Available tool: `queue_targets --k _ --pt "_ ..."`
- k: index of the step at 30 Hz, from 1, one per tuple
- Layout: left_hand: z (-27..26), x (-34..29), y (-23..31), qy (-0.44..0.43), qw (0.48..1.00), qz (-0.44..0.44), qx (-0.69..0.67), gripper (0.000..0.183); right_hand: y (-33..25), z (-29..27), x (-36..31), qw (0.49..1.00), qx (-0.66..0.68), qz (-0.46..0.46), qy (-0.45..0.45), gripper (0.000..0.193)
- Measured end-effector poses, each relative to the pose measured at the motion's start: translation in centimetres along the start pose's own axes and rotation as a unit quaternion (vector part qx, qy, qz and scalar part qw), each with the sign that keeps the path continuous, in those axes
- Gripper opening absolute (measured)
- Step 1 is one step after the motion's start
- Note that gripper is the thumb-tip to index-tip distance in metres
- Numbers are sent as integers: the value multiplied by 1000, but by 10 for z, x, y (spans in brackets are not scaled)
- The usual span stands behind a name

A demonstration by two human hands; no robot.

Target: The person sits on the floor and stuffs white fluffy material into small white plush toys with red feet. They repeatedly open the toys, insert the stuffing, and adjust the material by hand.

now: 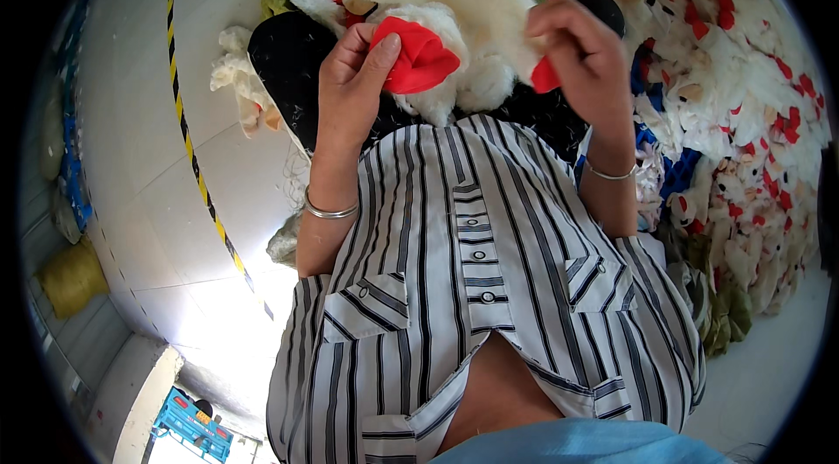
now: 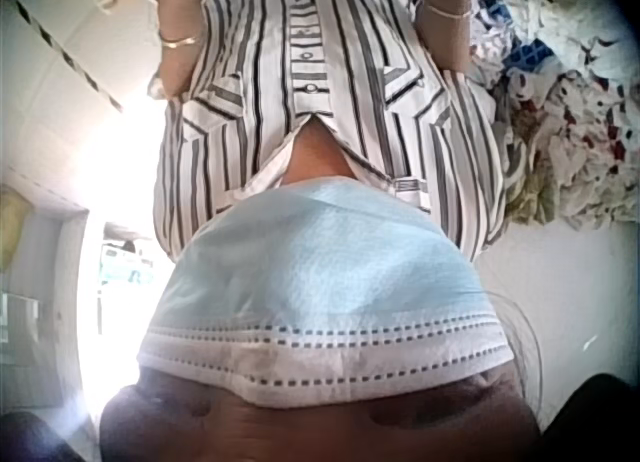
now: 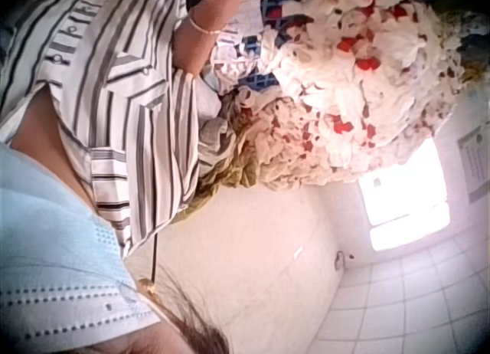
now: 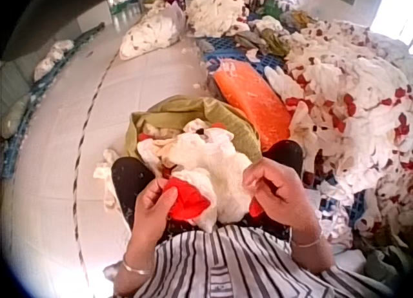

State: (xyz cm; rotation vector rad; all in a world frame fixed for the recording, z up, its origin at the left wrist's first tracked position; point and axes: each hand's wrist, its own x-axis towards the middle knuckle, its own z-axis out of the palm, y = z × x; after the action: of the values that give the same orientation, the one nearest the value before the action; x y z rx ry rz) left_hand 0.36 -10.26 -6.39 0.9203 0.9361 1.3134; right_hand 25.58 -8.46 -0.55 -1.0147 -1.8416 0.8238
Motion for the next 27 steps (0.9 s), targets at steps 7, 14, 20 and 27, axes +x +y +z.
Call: queue_targets --k 7,14,20,27 --pt "12 2 11 9 1000 10 -16 18 -16 34 1 996 1 -36 -77 21" --pt "12 -1 8 -29 998 -44 -29 25 -12 52 -1 994 -70 -21 -82 26" --pt "19 -10 19 -101 994 10 30 34 -8 50 -3 997 10 21 -71 20" --pt "19 -7 3 -92 989 51 103 24 -5 50 -6 994 51 57 -75 20"
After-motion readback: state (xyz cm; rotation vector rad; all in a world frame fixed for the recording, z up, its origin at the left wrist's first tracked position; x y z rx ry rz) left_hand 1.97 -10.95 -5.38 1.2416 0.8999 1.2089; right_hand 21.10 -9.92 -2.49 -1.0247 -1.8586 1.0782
